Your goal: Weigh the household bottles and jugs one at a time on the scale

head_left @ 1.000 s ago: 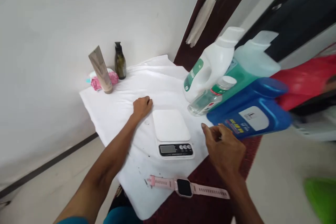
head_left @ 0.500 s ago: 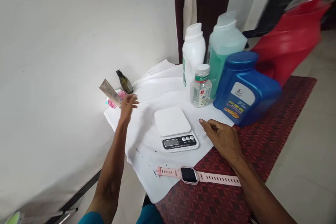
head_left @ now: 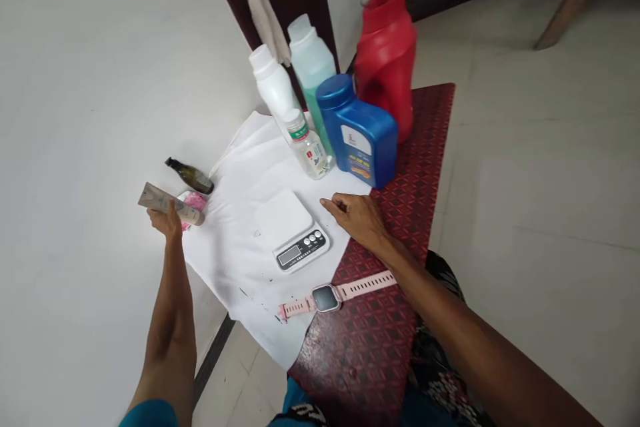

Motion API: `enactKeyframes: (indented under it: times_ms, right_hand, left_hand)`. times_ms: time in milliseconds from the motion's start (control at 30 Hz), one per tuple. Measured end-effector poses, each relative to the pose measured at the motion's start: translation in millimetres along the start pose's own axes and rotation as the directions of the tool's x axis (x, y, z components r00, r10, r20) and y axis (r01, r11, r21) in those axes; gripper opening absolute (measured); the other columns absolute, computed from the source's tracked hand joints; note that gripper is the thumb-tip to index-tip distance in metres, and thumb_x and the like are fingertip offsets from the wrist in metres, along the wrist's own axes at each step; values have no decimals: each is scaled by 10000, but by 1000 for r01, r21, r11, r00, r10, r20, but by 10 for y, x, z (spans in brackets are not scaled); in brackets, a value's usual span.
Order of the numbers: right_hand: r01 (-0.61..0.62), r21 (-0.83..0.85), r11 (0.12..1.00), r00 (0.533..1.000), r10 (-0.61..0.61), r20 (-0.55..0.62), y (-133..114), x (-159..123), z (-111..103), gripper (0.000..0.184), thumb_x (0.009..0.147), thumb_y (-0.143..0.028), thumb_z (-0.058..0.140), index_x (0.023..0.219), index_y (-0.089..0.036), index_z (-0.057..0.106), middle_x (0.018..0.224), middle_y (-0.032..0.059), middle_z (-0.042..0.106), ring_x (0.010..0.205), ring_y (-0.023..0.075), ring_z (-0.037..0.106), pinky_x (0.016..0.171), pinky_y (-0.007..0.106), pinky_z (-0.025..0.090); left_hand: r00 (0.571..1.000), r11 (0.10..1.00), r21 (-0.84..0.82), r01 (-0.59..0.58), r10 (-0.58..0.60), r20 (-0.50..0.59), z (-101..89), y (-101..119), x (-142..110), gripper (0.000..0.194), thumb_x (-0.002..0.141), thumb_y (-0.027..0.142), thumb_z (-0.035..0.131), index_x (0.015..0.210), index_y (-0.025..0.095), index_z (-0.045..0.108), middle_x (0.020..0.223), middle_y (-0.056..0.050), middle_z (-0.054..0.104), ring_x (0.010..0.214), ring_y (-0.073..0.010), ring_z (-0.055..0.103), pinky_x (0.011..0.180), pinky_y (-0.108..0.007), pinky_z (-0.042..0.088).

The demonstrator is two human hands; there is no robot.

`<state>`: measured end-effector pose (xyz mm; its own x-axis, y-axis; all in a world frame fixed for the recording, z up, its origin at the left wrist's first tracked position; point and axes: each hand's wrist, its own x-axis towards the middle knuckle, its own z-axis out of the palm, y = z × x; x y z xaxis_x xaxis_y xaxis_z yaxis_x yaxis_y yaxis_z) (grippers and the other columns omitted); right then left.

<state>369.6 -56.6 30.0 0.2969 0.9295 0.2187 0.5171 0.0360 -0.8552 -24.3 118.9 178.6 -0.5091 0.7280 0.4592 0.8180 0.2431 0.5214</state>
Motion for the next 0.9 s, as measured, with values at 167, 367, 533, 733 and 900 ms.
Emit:
enactKeyframes:
  times_ms: [167, 367, 533, 733, 900]
  right_hand:
    - [-22, 31, 999, 1000, 22, -13, -21, 7, -21, 468, 980, -505, 529, 599, -246, 443, 564, 2, 518, 571, 157, 423, 654, 331, 274]
    - [-36, 24, 999, 999, 36, -12, 20, 20, 10, 485, 984, -487, 564, 582, -236, 460, 556, -2, 512, 569, 153, 425, 641, 330, 259]
    - [-17, 35, 999, 1000, 18, -24, 39, 26, 22, 466, 980, -454, 589, 582, -232, 492, 562, -4, 516, 590, 157, 444, 657, 335, 261]
    - [-29, 123, 992, 998, 37, -56, 21, 4, -5, 483, 980, -414, 605, 568, -237, 424, 538, -32, 440, 574, 138, 386, 650, 327, 260]
    - [-31, 125, 992, 997, 40, -68, 32, 9, -5, 496, 990, -400, 617, 567, -235, 415, 535, -37, 423, 582, 138, 383, 651, 326, 259]
  left_hand:
    - [996, 988, -152, -37, 24, -87, 8, -12, 12, 130, 944, 250, 538, 983, 194, 648, 953, -73, 701, 1109, -351, 673, 912, -472, 551]
    - [959, 814, -524, -252, 136, -249, -163, 166, -133, 89, 822, 228, 609, 890, 171, 613, 913, -29, 691, 937, -213, 641, 877, -383, 569]
    - [939, 539, -787, -299, 314, -142, -311, 504, -723, 407, 732, 457, 828, 950, 138, 700, 897, -42, 725, 851, -196, 653, 807, -387, 585]
    - [889, 480, -862, -166, 450, 80, -144, 819, -1540, 349, 782, 485, 863, 885, 181, 727, 857, -10, 702, 830, -163, 661, 842, -351, 575]
    - [849, 438, -856, -276, 529, -3, -109, 967, -1810, 283, 850, 453, 831, 855, 190, 725, 826, -3, 706, 822, -161, 657, 838, -335, 569]
